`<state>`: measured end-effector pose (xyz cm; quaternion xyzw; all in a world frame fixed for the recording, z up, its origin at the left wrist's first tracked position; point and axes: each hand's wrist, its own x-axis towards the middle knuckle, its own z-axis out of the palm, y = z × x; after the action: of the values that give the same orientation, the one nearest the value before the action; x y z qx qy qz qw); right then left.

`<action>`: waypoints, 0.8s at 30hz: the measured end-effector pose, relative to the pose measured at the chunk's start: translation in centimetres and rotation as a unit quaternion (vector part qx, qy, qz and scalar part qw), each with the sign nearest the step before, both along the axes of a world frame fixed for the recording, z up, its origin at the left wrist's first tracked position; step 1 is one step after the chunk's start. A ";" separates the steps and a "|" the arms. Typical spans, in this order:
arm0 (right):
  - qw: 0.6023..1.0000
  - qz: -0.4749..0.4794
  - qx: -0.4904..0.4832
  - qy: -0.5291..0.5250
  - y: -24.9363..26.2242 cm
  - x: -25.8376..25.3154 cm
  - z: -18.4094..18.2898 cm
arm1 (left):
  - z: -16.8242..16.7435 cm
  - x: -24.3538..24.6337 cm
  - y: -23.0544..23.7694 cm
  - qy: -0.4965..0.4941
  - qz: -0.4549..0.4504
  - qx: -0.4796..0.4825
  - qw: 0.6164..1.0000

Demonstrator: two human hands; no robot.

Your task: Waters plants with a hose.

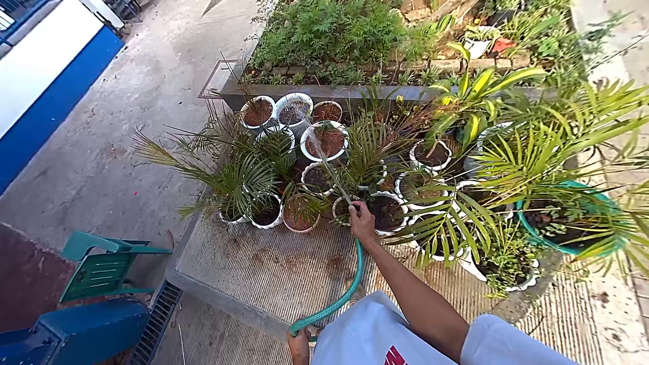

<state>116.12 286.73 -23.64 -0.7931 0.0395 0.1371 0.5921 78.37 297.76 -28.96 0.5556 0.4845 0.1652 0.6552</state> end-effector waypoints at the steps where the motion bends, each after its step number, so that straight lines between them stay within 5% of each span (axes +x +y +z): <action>1: 1.000 0.011 0.006 -0.002 0.4 0.0 0.2 | 0.1 0.1 0.0 -0.006 0.006 -0.003 1.000; 9: 0.994 0.112 -0.005 -0.002 2.4 -0.9 0.6 | -0.5 -0.7 -0.2 -0.010 0.012 -0.004 1.000; 24: 0.998 -0.040 -0.032 0.029 -1.2 -0.8 -0.5 | 0.3 0.5 -0.1 -0.003 0.016 -0.016 1.000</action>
<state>115.35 285.52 -24.13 -0.8052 0.0933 0.1350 0.5699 78.87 297.63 -28.66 0.5372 0.4936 0.1695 0.6626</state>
